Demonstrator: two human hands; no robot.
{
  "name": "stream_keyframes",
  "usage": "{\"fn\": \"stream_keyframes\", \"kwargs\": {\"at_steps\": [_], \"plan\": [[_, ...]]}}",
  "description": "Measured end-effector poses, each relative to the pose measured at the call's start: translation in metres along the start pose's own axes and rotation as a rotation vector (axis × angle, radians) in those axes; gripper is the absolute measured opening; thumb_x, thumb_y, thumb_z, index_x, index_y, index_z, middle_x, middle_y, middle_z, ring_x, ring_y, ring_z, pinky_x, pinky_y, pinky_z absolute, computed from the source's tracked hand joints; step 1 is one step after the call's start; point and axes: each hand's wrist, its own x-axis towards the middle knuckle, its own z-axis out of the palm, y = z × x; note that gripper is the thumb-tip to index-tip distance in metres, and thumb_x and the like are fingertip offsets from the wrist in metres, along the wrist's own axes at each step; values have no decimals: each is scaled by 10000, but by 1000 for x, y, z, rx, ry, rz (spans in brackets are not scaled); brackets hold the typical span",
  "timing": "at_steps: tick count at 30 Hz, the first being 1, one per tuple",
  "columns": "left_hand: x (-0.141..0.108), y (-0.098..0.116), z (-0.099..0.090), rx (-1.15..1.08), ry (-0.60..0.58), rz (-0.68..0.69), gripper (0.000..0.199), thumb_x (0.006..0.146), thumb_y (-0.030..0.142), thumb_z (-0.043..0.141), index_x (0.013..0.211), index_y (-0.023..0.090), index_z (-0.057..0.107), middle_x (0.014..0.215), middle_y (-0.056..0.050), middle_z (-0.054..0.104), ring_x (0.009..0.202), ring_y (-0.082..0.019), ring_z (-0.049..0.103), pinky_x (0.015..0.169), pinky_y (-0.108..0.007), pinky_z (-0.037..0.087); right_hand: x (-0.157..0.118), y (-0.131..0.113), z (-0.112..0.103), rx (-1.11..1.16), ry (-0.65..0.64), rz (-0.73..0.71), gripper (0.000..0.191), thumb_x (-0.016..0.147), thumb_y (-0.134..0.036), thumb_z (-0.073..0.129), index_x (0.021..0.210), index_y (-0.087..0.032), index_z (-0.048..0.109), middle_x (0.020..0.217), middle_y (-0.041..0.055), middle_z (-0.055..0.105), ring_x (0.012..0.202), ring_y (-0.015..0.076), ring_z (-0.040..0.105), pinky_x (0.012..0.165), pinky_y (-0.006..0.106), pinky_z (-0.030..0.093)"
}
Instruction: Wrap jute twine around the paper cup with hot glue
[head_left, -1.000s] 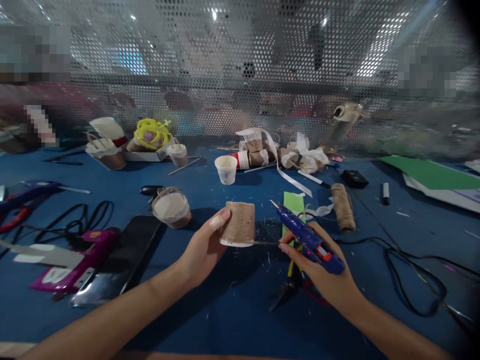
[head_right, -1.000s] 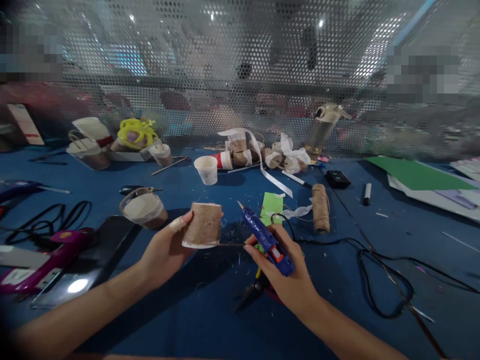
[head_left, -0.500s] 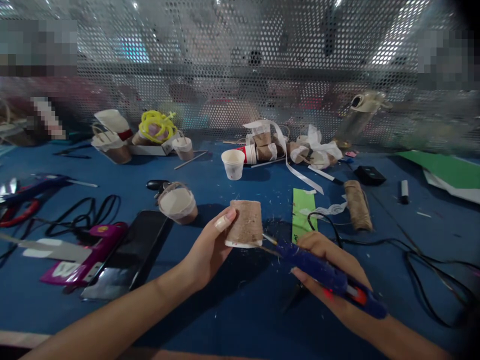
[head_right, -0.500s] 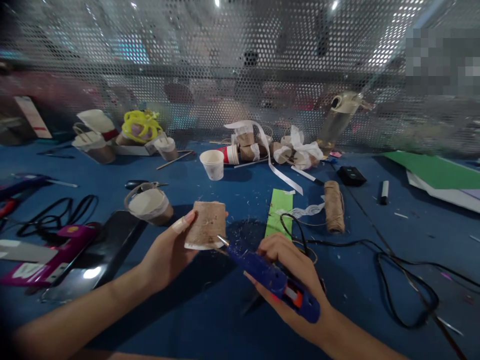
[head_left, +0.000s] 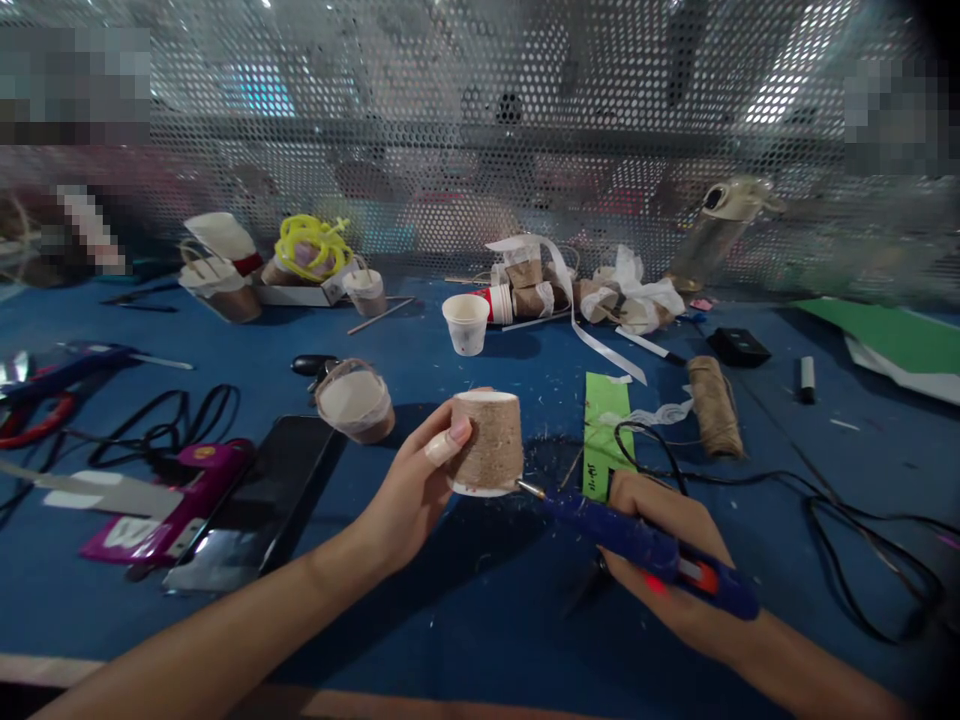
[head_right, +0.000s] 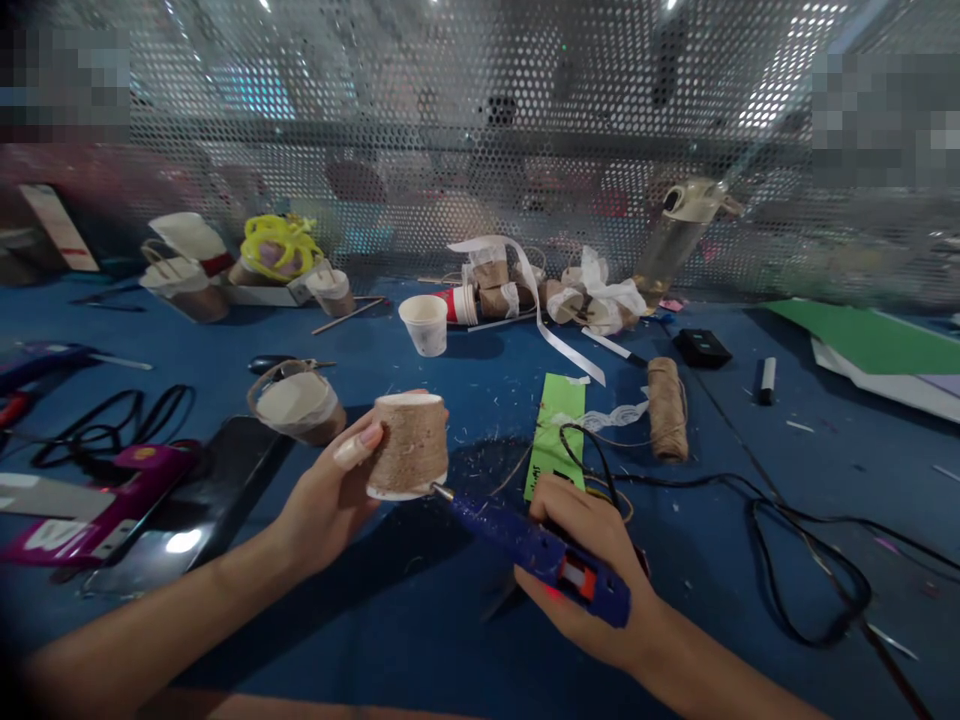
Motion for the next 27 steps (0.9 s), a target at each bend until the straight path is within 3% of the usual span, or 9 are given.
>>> {"fn": "stream_keyframes", "kwargs": {"at_steps": [5,8,14,27], "plan": [[0,-4,-2,24,-13,33,404,848,409,822,1223,266,787,1239,-84,778,1177,-312,698,894,-348,584,-1,-3,0,-70,-19,-49,302,893,-110,643,799,-247,391,743,-44,452,642,138,452,588,302,338],[0,-6,-4,29,-12,60,359,872,395,806,1215,290,797,1276,-69,771,1222,-305,679,961,-357,564,-2,-3,0,-116,-16,-46,318,912,-120,641,792,-246,375,738,-48,450,634,132,446,590,303,325],[1,-4,-7,46,-22,100,407,904,394,774,1305,324,768,1375,-52,739,1354,-322,600,1112,-409,483,-2,0,0,-151,39,-15,327,923,-120,635,778,-244,370,710,-55,449,606,121,442,567,293,316],[-3,-6,0,2,-14,56,420,912,415,746,1318,310,756,1431,-45,715,1424,-349,537,1175,-467,432,-3,-3,2,-149,-8,-15,319,888,-106,645,782,-244,378,737,-54,459,627,124,445,585,296,323]]}}
